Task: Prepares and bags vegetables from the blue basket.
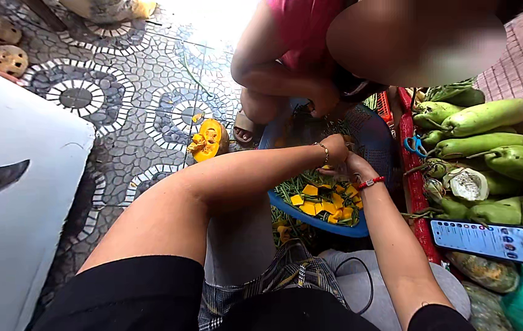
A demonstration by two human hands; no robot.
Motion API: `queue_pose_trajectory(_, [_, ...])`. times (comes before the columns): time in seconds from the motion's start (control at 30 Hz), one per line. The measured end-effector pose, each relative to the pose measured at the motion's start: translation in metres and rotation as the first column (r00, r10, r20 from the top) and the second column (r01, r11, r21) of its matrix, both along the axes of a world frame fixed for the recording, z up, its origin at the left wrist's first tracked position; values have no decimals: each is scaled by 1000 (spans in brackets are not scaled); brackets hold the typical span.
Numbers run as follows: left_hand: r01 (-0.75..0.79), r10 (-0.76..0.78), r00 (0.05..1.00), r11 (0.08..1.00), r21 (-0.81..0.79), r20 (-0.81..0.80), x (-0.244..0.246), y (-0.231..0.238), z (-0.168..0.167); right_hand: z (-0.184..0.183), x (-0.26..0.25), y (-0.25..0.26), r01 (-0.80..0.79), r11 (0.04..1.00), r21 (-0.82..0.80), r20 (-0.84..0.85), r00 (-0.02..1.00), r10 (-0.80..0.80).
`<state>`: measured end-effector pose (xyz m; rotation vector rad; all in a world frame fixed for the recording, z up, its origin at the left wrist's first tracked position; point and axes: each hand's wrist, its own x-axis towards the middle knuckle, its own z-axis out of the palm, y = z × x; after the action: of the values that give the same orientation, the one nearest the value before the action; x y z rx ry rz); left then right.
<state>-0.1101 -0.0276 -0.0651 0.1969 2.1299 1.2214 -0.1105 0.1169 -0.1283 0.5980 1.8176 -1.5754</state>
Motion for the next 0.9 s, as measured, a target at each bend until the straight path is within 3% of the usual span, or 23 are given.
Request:
queue_pose_trajectory(0.07, [31,-31,999,999,6,-13,1,0,0,-26,2,10,34,992,-122,34,999,-30])
queue_pose_trajectory(0.13, [77,-77,996,997,-12,-49,1,1,-1,-51,2,19,-51,981,-186,29,998,57])
queue_pose_trajectory(0.27, [144,-148,985,988,-54,-86,2,3,0,-44,10,-1,-245,964,102,18,969,245])
queue_pose_trajectory(0.43, [193,-202,974,977,-94,-99,7,1,0,-47,30,-22,-316,838,446,-53,925,377])
queue_pose_trajectory(0.5, [213,-222,970,973,-91,-100,8,1,-1,-51,32,-21,-305,815,493,-56,923,380])
queue_pose_trajectory(0.6, [200,-207,973,976,-81,-98,4,-4,2,-52,25,3,-267,812,518,-260,856,447])
queue_pose_trajectory(0.67, [206,-216,971,973,-103,-100,0,-10,6,-39,18,11,-232,762,605,-321,804,500])
queue_pose_trajectory(0.9, [254,-270,955,958,-131,-125,-6,-4,3,-51,2,8,-340,509,791,-163,684,711])
